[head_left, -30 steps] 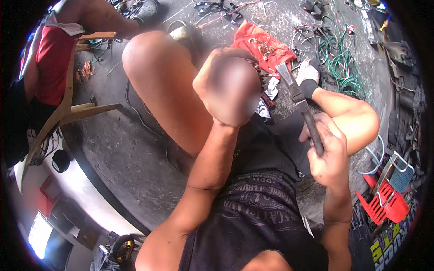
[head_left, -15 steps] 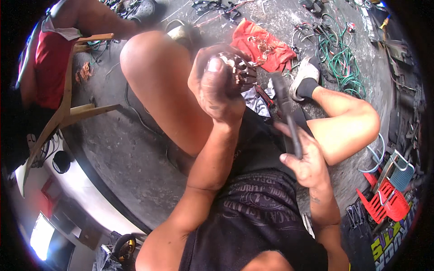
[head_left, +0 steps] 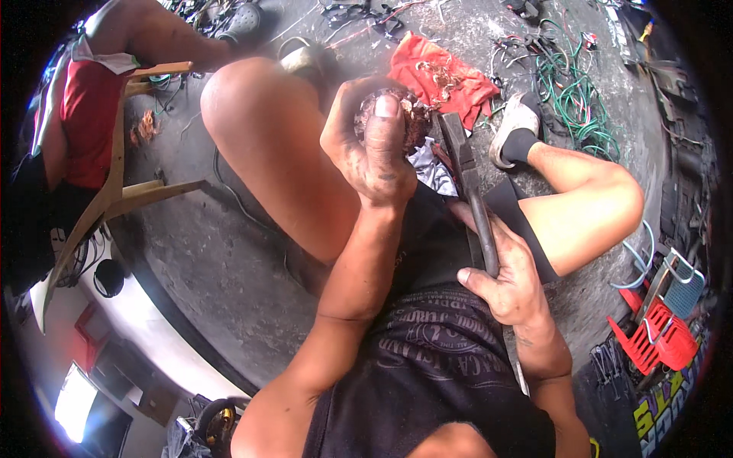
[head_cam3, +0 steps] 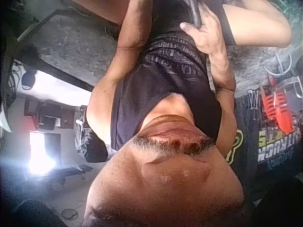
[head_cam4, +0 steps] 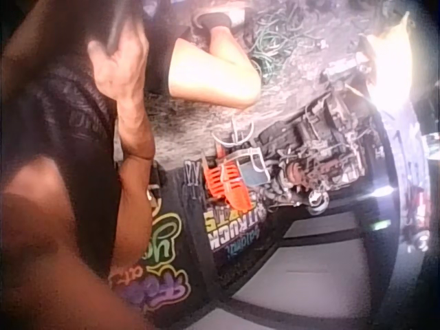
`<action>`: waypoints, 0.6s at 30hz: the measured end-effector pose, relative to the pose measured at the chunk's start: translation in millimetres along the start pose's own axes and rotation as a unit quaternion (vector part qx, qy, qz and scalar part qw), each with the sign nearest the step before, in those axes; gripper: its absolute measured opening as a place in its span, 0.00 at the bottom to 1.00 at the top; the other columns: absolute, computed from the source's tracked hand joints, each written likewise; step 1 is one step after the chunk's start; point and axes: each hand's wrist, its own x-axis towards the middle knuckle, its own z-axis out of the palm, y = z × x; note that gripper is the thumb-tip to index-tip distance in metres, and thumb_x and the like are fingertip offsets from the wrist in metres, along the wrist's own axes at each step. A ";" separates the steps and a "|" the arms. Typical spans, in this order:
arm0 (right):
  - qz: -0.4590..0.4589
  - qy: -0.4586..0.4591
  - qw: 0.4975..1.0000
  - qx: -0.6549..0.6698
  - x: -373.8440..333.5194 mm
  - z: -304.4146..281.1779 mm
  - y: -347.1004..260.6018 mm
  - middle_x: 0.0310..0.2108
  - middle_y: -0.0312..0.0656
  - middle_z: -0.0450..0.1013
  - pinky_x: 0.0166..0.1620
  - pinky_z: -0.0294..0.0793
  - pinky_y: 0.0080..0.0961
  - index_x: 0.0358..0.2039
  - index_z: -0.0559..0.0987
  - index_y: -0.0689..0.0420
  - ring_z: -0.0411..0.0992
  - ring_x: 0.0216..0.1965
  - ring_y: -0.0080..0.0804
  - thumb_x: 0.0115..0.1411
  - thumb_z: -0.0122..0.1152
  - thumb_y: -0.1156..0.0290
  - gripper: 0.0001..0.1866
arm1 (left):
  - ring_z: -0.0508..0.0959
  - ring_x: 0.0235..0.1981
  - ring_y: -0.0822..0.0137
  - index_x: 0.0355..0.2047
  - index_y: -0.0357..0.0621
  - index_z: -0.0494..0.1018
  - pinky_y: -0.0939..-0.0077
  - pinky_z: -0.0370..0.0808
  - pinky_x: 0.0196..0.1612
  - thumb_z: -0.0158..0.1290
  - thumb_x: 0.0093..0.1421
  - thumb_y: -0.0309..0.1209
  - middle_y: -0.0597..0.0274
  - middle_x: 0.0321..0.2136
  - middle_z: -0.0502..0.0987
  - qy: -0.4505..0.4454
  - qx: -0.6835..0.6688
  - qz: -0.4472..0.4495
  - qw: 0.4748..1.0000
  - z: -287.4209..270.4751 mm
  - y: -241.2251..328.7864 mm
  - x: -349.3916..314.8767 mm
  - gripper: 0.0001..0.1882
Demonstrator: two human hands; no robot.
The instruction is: The person is using pliers to pull apart and disassemble copper wire and metal components from an automotive motor part while sitting on the floor of a garage.
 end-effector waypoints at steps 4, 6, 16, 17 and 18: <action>-0.006 -0.013 1.000 0.015 5.4 -3.1 0.6 0.60 0.57 0.65 0.67 0.54 0.36 0.60 0.65 0.70 0.62 0.64 0.46 0.46 0.61 0.71 0.39 | 0.71 0.24 0.75 0.32 0.33 0.74 0.82 0.67 0.30 0.53 0.59 0.37 0.63 0.24 0.74 -0.007 -0.017 0.015 1.000 2.9 -2.9 -0.8 0.16; -0.007 -0.022 0.999 0.033 6.1 -1.1 1.2 0.60 0.56 0.65 0.67 0.54 0.36 0.61 0.64 0.70 0.61 0.64 0.46 0.47 0.62 0.70 0.39 | 0.73 0.25 0.71 0.32 0.31 0.75 0.80 0.70 0.33 0.51 0.58 0.38 0.58 0.25 0.76 -0.004 0.010 0.002 1.000 4.7 5.5 -1.4 0.17; -0.010 -0.043 0.994 0.095 16.8 -5.7 -5.1 0.60 0.61 0.64 0.66 0.56 0.35 0.62 0.61 0.69 0.61 0.64 0.50 0.47 0.60 0.76 0.40 | 0.74 0.27 0.71 0.32 0.30 0.75 0.80 0.70 0.34 0.54 0.55 0.40 0.57 0.26 0.77 -0.042 0.036 -0.015 0.998 0.5 8.0 -8.9 0.20; -0.007 -0.047 0.995 0.086 19.3 -5.4 -7.7 0.59 0.62 0.64 0.65 0.57 0.35 0.62 0.61 0.69 0.61 0.64 0.50 0.47 0.60 0.75 0.39 | 0.74 0.27 0.72 0.32 0.30 0.75 0.80 0.70 0.34 0.54 0.55 0.40 0.57 0.26 0.77 -0.039 0.041 -0.018 0.998 1.1 9.0 -8.7 0.19; -0.007 -0.041 0.995 0.086 21.6 -4.5 -7.7 0.59 0.62 0.64 0.65 0.57 0.35 0.62 0.61 0.69 0.61 0.64 0.50 0.47 0.60 0.75 0.39 | 0.74 0.27 0.72 0.32 0.30 0.76 0.81 0.70 0.34 0.54 0.55 0.40 0.58 0.26 0.77 -0.037 0.046 -0.020 0.998 1.7 9.5 -8.4 0.19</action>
